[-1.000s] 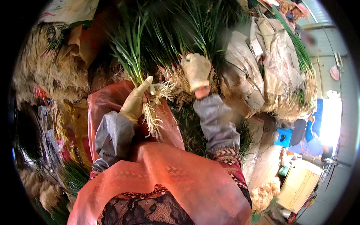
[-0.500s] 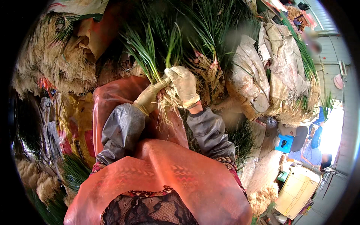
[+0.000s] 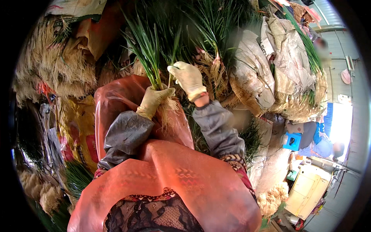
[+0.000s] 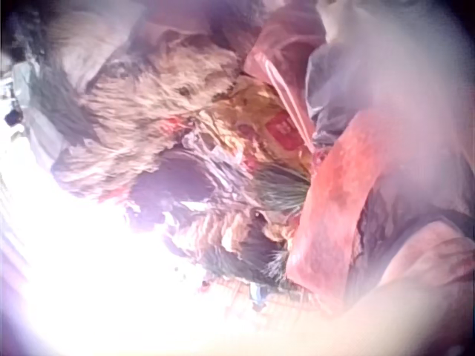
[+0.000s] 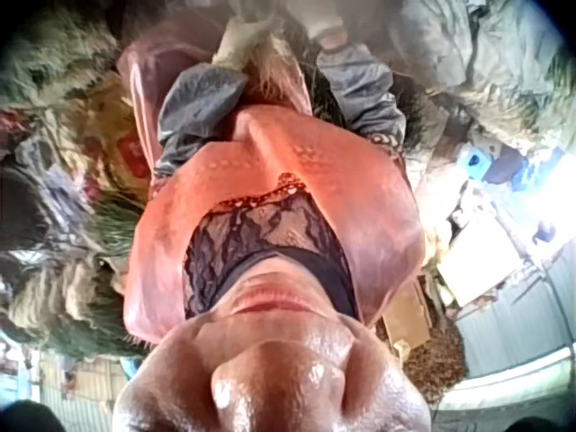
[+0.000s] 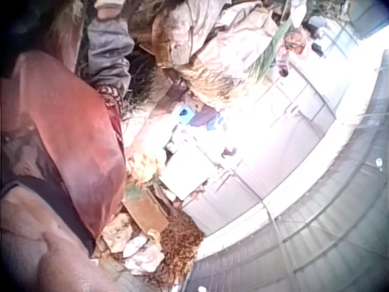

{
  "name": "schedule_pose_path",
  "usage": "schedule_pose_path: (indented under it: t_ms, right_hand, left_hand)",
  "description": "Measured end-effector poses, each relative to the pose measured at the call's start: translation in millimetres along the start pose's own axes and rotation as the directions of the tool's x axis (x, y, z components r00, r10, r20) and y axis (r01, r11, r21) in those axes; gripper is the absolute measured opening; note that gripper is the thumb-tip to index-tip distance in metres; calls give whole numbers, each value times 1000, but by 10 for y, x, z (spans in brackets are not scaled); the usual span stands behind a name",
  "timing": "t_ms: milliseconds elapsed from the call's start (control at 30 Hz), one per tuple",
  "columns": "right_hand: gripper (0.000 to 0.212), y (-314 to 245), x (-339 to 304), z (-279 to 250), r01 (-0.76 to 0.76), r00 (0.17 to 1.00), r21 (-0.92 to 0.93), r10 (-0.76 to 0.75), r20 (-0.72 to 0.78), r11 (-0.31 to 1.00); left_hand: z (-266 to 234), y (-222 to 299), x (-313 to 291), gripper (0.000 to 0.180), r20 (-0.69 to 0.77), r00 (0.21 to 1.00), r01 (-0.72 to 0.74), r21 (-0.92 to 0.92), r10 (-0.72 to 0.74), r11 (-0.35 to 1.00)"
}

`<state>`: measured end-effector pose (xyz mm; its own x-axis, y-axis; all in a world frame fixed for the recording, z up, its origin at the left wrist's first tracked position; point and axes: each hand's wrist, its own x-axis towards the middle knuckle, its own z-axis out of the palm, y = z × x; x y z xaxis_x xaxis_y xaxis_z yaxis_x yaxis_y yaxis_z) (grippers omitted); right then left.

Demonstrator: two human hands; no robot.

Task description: The person sorts leeks by hand, removing outer layers and dead leaves from individual stalks before placing them into a pile.

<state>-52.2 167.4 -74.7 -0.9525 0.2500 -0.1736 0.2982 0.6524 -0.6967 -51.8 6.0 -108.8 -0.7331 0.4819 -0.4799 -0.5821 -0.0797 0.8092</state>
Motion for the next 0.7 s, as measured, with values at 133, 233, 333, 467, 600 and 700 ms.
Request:
schedule_pose_path:
  t_ms: [133, 233, 333, 467, 600, 700]
  right_hand:
    - [20, -58, 18, 72, 300, 855, -446, -445, -267, 843]
    - [17, 434, 228, -3, -2, 939, -423, -143, -312, 906]
    - [17, 579, -76, -312, 40, 999, -649, -17, 43, 760]
    - [24, 134, -499, -297, 117, 938, -811, 204, 280, 573]
    - [26, -592, -233, -159, 494, 679, -700, -732, -59, 515]
    - [51, -879, 137, 302, 420, 838, -895, -442, 319, 151]
  left_hand:
    - [-66, 114, -12, 18, 103, 994, -22, 11, 21, 1000]
    - [-15, 340, -250, 17, 392, 913, 15, -300, 109, 954]
    - [-46, 349, -388, 16, 453, 880, 70, -420, 142, 905]
    - [-113, 272, -289, 17, 326, 944, 82, -75, -53, 994]
    - [-228, -308, 5, 24, 250, 968, -49, 287, -25, 957]
    - [-228, -550, 118, 28, 195, 960, -277, 570, 200, 774]
